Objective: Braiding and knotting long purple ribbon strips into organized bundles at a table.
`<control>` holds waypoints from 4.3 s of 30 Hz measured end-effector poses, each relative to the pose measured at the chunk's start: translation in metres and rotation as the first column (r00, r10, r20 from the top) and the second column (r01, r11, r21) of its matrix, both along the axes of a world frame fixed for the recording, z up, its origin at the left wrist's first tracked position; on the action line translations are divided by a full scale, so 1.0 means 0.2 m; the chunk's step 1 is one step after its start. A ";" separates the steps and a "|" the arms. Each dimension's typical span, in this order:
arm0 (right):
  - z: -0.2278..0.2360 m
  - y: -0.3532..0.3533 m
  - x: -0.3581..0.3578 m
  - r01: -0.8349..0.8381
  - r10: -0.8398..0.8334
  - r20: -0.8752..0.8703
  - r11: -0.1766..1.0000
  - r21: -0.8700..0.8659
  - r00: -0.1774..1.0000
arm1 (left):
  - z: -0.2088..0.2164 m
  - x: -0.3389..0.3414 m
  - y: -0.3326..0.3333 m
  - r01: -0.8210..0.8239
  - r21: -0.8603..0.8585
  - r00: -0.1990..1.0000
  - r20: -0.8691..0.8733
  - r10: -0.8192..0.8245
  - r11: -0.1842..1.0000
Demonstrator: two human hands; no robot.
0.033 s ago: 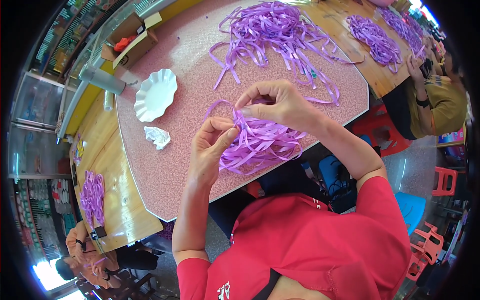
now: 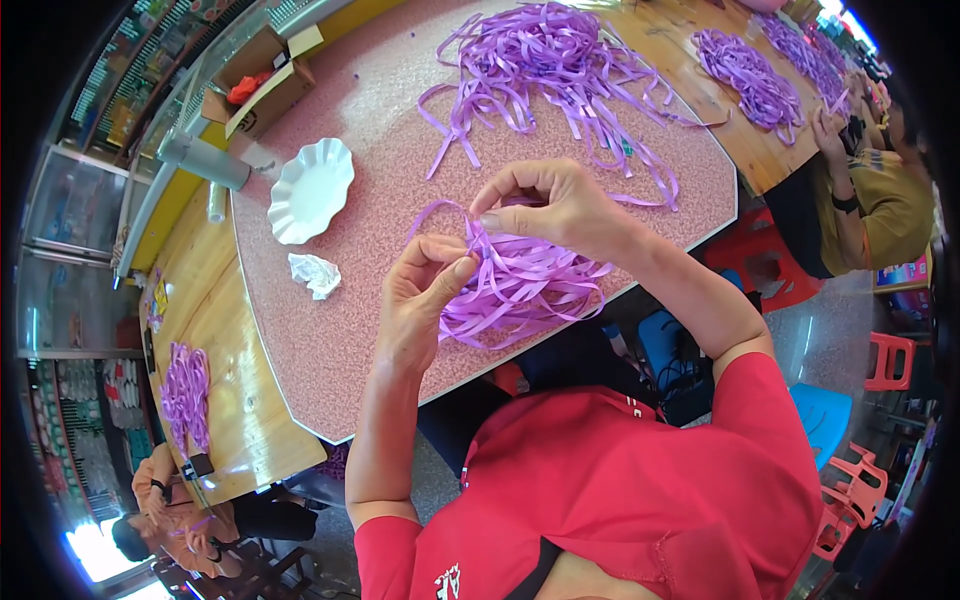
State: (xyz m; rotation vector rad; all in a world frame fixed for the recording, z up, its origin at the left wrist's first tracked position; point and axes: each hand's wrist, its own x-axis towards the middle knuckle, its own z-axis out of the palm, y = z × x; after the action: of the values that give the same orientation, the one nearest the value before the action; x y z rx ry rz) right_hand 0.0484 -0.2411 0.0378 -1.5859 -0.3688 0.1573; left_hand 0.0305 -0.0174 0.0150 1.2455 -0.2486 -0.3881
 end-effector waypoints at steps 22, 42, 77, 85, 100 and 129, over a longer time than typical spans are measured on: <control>-0.06 0.07 -0.03 0.112 -0.013 -0.360 0.960 0.257 0.933 | -0.03 -0.02 0.02 -0.200 0.074 0.952 0.252 0.176 0.977; -0.14 0.13 -0.04 0.077 0.080 -0.426 0.938 0.338 0.901 | 0.07 0.00 -0.05 -0.653 0.413 0.348 0.908 -0.234 0.635; -0.09 0.15 -0.04 0.148 -0.046 0.637 0.983 -0.107 0.769 | -0.05 -0.03 -0.05 -0.249 -0.109 0.946 0.185 0.266 0.962; -0.08 0.18 -0.06 0.227 -0.151 0.549 0.971 -0.073 0.822 | -0.04 -0.01 -0.05 -0.234 0.004 0.956 0.180 0.230 0.972; -0.07 0.19 -0.09 0.055 0.029 -0.269 0.952 0.301 0.963 | 0.00 0.00 -0.07 -0.729 0.212 0.365 0.925 0.107 0.651; -0.06 0.17 -0.07 0.020 0.206 -0.415 0.879 0.477 0.886 | -0.10 -0.01 -0.08 -0.296 -0.168 0.880 0.335 0.337 0.940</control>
State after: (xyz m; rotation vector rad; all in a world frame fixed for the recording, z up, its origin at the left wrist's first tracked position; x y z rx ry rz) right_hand 0.0347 -0.2079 0.0262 -1.0029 -0.0996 0.4741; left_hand 0.0287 -0.0344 -0.0048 1.2146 -0.3663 0.1425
